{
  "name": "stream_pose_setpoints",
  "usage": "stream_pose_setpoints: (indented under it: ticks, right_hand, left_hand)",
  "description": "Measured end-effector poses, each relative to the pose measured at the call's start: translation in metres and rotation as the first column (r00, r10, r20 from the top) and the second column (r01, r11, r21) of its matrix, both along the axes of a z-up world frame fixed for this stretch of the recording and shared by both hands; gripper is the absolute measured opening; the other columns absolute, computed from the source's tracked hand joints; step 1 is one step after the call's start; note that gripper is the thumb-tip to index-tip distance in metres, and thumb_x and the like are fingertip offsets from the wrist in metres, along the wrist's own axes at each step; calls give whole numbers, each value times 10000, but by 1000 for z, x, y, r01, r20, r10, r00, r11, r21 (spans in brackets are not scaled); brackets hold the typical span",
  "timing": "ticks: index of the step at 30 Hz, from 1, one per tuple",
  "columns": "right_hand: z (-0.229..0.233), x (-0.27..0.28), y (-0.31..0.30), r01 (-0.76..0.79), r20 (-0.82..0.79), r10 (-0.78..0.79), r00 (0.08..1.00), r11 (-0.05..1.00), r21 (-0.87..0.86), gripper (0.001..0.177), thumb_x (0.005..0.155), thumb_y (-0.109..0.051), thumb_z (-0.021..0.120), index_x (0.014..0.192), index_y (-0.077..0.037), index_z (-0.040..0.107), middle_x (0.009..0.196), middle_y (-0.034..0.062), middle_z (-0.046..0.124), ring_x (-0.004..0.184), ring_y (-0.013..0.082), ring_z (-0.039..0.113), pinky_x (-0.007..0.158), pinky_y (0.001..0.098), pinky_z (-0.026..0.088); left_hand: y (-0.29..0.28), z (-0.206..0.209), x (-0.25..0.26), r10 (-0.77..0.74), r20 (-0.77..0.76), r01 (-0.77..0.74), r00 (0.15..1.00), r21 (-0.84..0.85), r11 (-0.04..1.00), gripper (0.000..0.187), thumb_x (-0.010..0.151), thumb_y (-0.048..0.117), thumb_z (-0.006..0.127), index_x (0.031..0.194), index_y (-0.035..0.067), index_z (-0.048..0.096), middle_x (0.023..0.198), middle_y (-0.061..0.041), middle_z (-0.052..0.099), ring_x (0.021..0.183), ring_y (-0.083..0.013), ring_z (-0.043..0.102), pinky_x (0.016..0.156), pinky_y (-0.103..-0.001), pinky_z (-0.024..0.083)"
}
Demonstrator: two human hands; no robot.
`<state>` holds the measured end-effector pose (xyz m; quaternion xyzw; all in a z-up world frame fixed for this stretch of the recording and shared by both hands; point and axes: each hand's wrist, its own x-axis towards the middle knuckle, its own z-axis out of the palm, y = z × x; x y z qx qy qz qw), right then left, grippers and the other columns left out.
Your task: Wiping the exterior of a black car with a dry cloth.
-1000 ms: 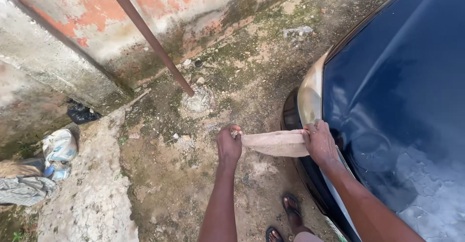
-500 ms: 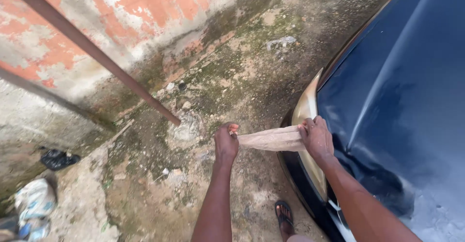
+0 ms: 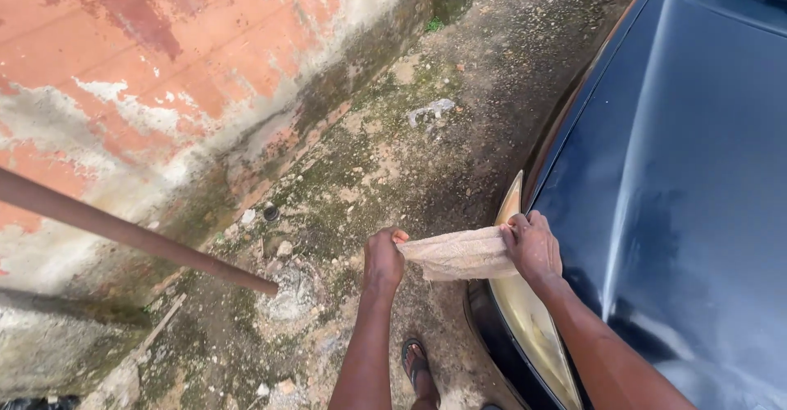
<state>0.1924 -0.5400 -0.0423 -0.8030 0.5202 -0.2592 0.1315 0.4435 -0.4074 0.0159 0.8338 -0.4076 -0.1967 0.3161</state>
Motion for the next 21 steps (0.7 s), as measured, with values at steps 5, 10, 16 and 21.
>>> stream_pose_setpoints:
  ticks: [5,10,16,21]
  right_hand:
    - [-4,40,-31,123,-55,-121,991,991,48,272,969,-349,640,961,-80,682,979,125,593,1029,327,614,836,473,532]
    - [1,84,-61,288,-9,-288,958,958,16,324,1018,-365,579,962,-58,664,969,142,581,1019,350,605,807,500,527]
    - [7,95,-91,412,37,-411,911,910,-42,346,1048,-353,513,945,-47,635,983,153,576,1002,379,592,783,527,514]
    - [5,93,-121,540,28,-539,842,841,-25,373,1077,-350,502,932,-31,628,999,168,580,999,390,591,792,530,514]
  left_hand:
    - [-59,-24,54,-125,-48,125,991,4,992,510,802,-219,450,1106,61,749,1082,-152,751,969,-272,758,875,-373,607]
    - [-127,-73,125,-333,44,335,942,-77,939,619,788,-265,397,1090,91,804,1239,-184,679,1001,-268,744,850,-328,642]
    - [-189,11,124,-420,-44,422,906,61,904,437,815,-164,543,1104,81,761,1010,-159,783,901,-271,770,832,-402,594]
    - [-242,13,121,-512,-19,511,859,81,856,409,831,-139,564,1096,94,772,1011,-139,767,911,-281,740,818,-435,561]
